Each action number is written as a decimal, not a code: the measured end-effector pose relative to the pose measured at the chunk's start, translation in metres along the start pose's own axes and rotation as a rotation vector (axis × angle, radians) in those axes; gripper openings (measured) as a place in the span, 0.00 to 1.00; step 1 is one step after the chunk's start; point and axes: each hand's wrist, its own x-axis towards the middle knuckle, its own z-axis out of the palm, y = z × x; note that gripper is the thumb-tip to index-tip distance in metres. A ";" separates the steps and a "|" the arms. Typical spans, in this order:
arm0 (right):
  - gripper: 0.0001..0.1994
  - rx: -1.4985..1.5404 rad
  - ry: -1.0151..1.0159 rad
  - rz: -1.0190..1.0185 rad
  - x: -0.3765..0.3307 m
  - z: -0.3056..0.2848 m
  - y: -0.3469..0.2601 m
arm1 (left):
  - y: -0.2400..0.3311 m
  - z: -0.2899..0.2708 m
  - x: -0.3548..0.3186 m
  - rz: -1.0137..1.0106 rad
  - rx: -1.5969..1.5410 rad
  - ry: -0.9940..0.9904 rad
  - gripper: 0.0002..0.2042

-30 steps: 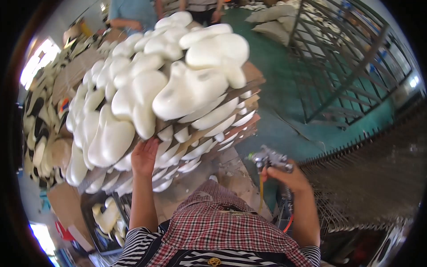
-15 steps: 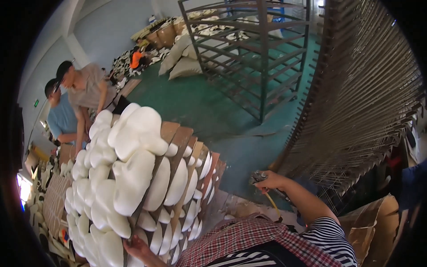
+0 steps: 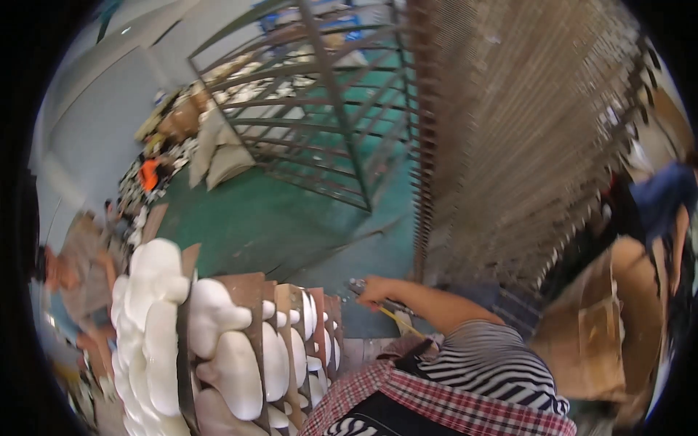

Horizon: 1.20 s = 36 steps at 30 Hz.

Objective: Applying a spray coating to white foam components, likely bicycle saddle parts, using an industrial spray gun.

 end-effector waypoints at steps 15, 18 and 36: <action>0.08 0.217 0.194 -0.027 0.016 -0.098 0.057 | -0.064 0.186 0.050 0.087 0.031 -0.081 0.17; 0.09 0.273 0.258 -0.010 0.008 -0.112 0.066 | -0.083 0.249 0.071 0.137 -0.001 -0.343 0.17; 0.22 0.200 0.102 0.048 0.025 -0.162 0.149 | -0.221 0.719 -0.018 -0.214 -0.270 -0.735 0.14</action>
